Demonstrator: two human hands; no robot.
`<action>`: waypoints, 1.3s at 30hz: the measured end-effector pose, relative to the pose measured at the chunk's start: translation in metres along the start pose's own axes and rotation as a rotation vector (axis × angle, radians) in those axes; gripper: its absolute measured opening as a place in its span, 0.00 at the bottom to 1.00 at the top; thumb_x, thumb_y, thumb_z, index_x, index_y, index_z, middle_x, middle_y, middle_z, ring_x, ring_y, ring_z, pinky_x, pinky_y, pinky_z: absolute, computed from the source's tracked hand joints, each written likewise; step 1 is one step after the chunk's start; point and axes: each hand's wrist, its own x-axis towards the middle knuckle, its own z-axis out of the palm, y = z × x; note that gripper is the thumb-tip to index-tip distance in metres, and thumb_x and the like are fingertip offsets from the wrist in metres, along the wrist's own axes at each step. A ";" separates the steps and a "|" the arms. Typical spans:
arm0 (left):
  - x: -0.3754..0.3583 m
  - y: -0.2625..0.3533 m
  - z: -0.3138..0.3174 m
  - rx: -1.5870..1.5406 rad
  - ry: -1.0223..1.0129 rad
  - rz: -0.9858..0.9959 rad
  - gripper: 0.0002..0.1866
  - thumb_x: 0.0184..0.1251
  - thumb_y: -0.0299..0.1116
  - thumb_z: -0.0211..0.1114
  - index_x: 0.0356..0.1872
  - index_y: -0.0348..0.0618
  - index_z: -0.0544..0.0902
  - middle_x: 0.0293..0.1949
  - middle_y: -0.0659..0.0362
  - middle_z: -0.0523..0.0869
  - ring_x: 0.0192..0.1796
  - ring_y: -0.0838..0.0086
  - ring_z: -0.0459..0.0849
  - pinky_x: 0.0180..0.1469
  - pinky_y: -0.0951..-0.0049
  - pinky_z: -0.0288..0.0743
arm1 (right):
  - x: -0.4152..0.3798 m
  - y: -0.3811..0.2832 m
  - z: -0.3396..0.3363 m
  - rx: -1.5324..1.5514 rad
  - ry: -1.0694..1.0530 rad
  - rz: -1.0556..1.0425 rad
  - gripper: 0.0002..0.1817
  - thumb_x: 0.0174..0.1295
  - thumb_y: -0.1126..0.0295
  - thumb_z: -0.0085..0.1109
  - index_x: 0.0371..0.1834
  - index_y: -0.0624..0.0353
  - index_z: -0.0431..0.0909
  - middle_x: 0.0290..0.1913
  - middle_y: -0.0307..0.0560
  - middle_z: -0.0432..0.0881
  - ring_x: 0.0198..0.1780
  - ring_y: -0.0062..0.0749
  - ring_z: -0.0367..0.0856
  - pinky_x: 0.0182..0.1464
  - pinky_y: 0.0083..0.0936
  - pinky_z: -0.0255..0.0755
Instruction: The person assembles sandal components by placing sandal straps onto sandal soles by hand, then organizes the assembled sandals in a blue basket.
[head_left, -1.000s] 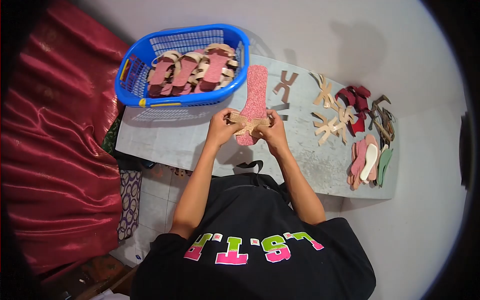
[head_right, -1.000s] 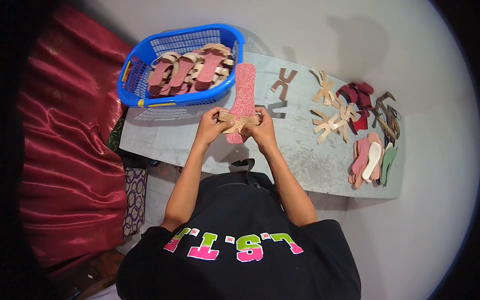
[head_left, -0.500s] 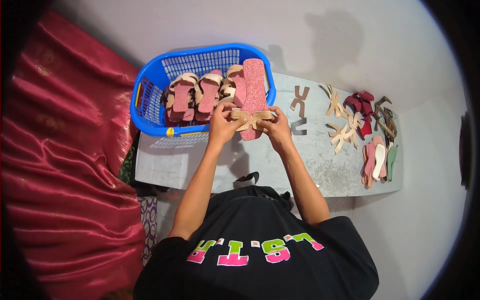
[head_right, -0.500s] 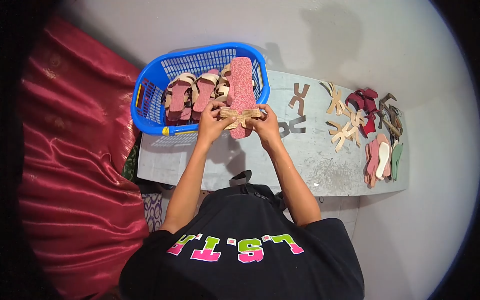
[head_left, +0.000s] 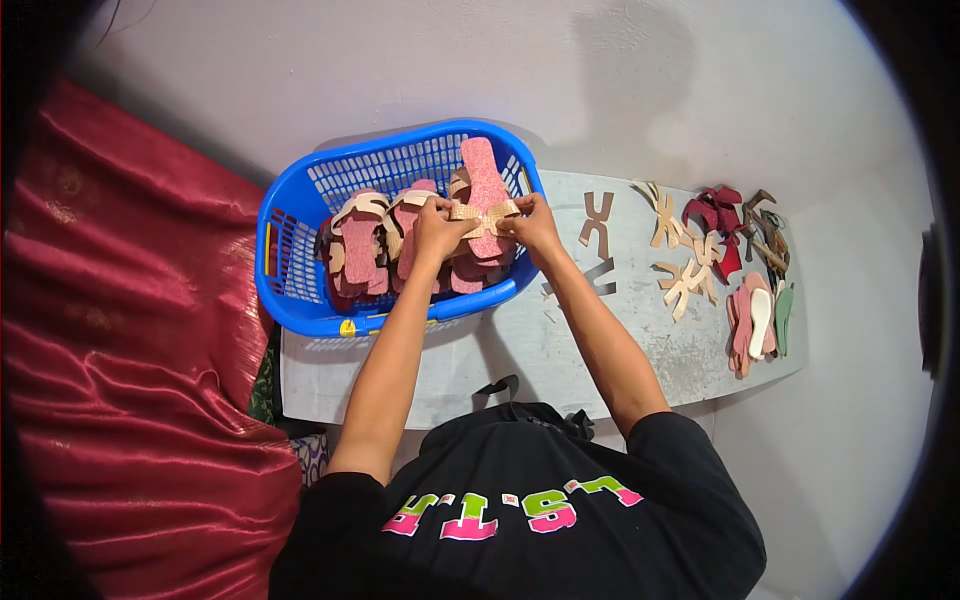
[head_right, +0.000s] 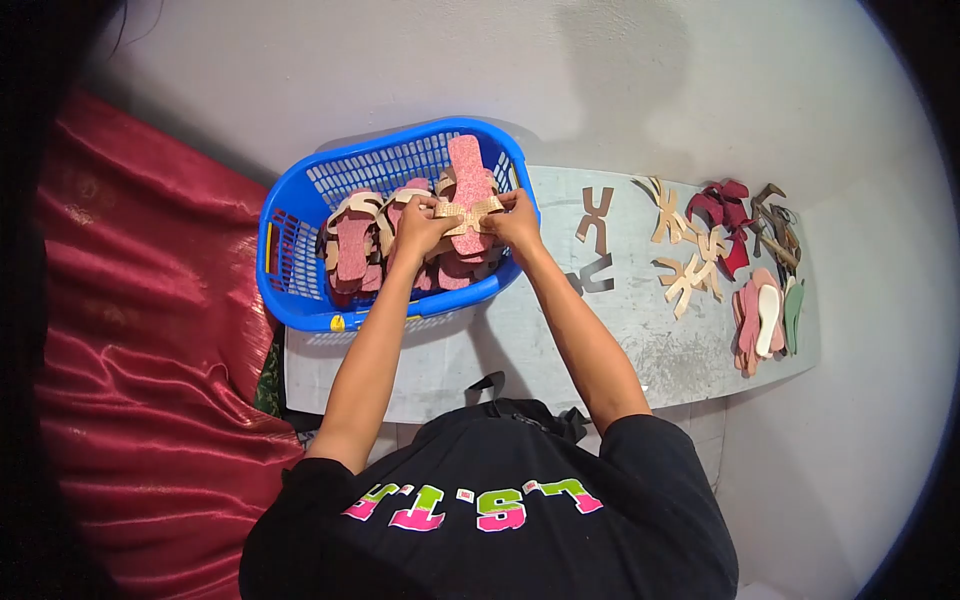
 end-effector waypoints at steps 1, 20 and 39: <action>-0.001 0.003 -0.001 0.001 -0.006 0.000 0.31 0.36 0.42 0.84 0.39 0.38 0.77 0.37 0.50 0.89 0.39 0.60 0.88 0.43 0.64 0.80 | 0.005 0.004 0.001 0.001 0.005 0.003 0.22 0.49 0.87 0.65 0.46 0.65 0.67 0.42 0.50 0.78 0.41 0.36 0.84 0.38 0.29 0.85; -0.024 0.006 -0.007 0.216 -0.048 -0.049 0.32 0.42 0.47 0.82 0.48 0.36 0.86 0.39 0.53 0.89 0.39 0.68 0.88 0.42 0.69 0.80 | 0.013 -0.006 -0.001 -0.876 -0.140 -0.110 0.31 0.40 0.64 0.74 0.49 0.66 0.77 0.43 0.60 0.86 0.46 0.49 0.86 0.49 0.35 0.78; -0.022 -0.010 0.006 -0.315 -0.080 -0.167 0.25 0.55 0.31 0.78 0.52 0.29 0.80 0.45 0.51 0.86 0.44 0.71 0.85 0.44 0.75 0.80 | 0.009 -0.001 -0.015 -0.564 -0.072 -0.136 0.27 0.41 0.68 0.75 0.45 0.66 0.76 0.41 0.55 0.86 0.44 0.42 0.86 0.48 0.32 0.79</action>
